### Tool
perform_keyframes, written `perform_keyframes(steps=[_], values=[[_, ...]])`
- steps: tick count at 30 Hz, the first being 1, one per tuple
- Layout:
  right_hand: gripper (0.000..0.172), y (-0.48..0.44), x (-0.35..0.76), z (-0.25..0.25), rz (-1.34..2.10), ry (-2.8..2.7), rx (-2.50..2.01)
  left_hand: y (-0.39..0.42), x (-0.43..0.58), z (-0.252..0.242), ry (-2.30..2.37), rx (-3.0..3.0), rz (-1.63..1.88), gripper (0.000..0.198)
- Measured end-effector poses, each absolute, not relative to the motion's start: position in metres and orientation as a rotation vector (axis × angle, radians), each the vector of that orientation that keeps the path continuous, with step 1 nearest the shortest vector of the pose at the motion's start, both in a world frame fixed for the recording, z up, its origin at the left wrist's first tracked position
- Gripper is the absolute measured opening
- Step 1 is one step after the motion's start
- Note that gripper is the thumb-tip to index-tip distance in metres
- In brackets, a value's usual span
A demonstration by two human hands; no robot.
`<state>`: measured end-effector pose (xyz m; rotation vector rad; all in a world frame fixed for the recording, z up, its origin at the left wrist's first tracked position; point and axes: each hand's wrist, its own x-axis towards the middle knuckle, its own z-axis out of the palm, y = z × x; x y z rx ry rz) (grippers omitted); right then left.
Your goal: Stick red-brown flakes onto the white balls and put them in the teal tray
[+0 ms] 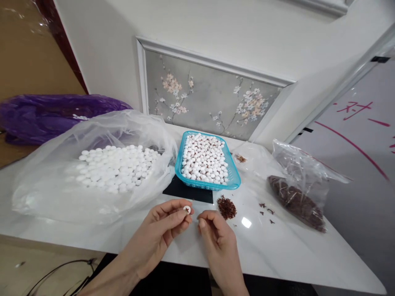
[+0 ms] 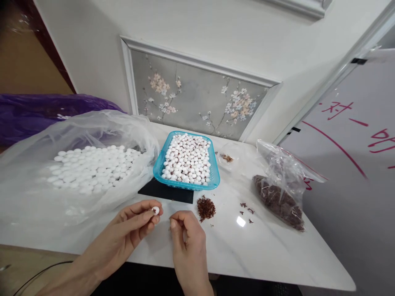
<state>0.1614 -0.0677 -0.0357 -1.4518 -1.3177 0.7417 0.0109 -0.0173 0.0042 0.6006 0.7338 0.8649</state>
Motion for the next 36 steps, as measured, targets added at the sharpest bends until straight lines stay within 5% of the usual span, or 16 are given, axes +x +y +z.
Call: perform_keyframes(steps=[23,31,36], values=[[0.018,-0.074,0.167,-0.033,0.671,-1.464,-1.456,-0.014,0.006,-0.002,0.800,0.662,0.894,0.010],[0.024,-0.050,0.236,-0.026,0.182,-1.410,-2.014,-0.014,0.010,-0.002,0.821,0.719,0.873,0.005],[0.023,-0.019,0.242,-0.025,0.181,-1.546,-2.100,-0.016,0.012,0.000,0.804,0.765,0.858,0.009]])
